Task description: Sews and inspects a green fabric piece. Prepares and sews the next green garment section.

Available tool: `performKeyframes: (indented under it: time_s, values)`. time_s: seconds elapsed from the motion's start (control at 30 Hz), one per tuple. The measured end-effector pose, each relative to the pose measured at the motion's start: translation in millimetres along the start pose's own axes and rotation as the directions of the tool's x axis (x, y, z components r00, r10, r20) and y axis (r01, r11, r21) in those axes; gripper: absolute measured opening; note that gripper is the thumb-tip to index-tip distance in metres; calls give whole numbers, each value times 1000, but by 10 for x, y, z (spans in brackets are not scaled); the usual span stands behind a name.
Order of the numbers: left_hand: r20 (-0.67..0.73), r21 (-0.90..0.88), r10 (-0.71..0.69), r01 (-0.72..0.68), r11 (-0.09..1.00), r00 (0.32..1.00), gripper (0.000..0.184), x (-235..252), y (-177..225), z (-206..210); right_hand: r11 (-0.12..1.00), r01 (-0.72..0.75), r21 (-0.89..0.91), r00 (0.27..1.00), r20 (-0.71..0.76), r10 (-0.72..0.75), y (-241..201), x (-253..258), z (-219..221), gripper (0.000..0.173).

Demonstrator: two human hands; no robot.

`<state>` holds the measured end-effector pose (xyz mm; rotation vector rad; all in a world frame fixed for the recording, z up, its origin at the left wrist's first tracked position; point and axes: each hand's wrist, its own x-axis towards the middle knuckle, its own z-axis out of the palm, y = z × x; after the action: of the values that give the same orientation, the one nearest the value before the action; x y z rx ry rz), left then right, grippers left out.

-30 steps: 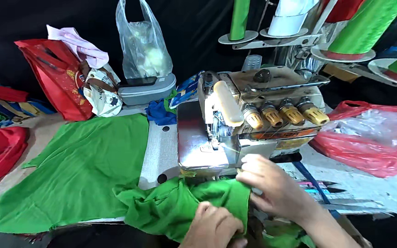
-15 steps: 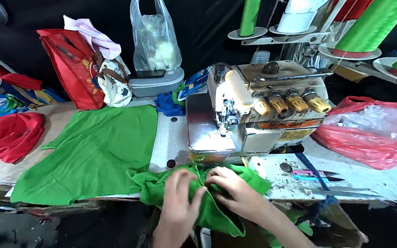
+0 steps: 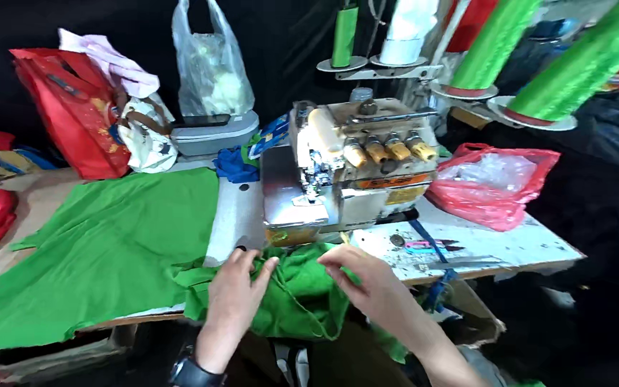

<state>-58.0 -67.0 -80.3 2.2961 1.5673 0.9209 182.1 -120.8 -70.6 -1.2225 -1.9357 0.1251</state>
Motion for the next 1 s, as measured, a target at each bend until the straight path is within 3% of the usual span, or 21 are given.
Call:
performKeyframes:
  time_s: [0.1,0.2,0.3,0.4,0.6,0.77,0.87,1.0]
  values:
    - [49,0,3,-3,1000,999,24,143,-18,-30,952,-206,-225,977,-107,186,309,-216,-444,19]
    - [103,-250,-69,93,964,992,17,235,-12,-136,851,-252,-462,967,-151,204,719,-499,-827,21]
    - [191,-534,-145,227,815,971,20,246,-38,-272,799,-215,-561,976,-111,185,1010,-733,-877,30]
    - [193,-727,-159,250,639,968,24,236,-54,-381,805,-166,-569,986,-112,124,1095,-700,-806,38]
    - [135,-706,-177,220,673,975,23,146,-104,-678,862,-123,-492,992,-90,91,1234,-565,-720,40]
    - [13,-608,-302,247,755,953,29,40,-280,-780,861,-132,-492,987,-141,71,1183,-604,-693,51]
    - [-8,-567,-294,238,788,956,30,-51,-315,-774,868,-84,-489,986,-167,1,874,-487,-678,49]
    - [-3,-550,-157,130,825,988,21,-257,-272,-724,952,78,-295,970,-200,-141,177,-224,-585,30]
